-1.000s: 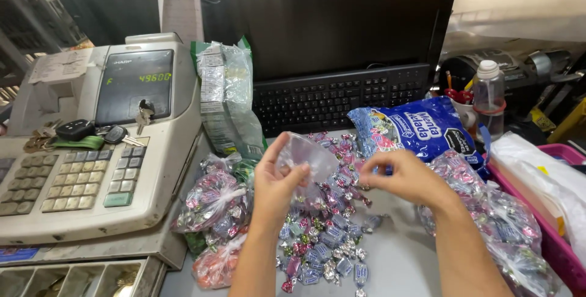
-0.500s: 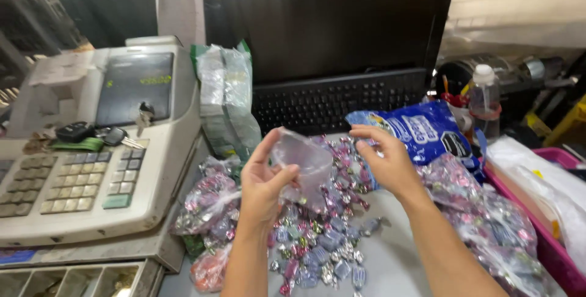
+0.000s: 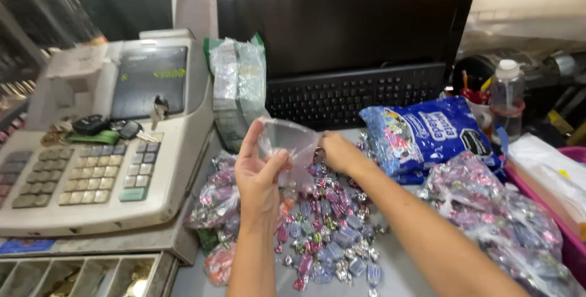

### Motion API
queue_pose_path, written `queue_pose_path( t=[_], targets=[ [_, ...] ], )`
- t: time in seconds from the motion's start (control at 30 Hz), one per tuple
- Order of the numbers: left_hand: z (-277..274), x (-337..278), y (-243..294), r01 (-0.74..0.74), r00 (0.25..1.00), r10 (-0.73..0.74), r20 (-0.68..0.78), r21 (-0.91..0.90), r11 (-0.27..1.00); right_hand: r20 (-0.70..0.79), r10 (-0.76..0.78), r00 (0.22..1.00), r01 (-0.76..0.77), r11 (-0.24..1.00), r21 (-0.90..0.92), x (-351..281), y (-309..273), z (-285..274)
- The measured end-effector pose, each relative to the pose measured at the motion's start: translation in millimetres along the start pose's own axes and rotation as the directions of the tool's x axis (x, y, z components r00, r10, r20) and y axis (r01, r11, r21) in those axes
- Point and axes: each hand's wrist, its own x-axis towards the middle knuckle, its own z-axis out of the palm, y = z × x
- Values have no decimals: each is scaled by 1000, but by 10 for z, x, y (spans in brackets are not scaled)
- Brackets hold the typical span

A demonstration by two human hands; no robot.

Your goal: Bagging small individually wrapped candies into plastic bags at a checkout counter

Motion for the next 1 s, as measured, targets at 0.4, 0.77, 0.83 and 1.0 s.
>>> queue_pose_path(
  t=[0.4,0.77,0.83,1.0],
  targets=[
    [-47,-76,-210,145,982,-159,102,138,980,-436,37,899,194,860,472,-961,-546,-1331],
    [75,-79,-96,275,932,-324,162,266,924,-54,-140,989,130,627,768,-974,-962,-1372],
    [92,-74,-26,276,941,-312,131,234,932,37,-75,997,22,665,746,-960,-970,-1472],
    [123,-80,64,207,970,-226,89,188,960,-58,-163,985,154,675,722,-957,-1178,-1608]
  ],
)
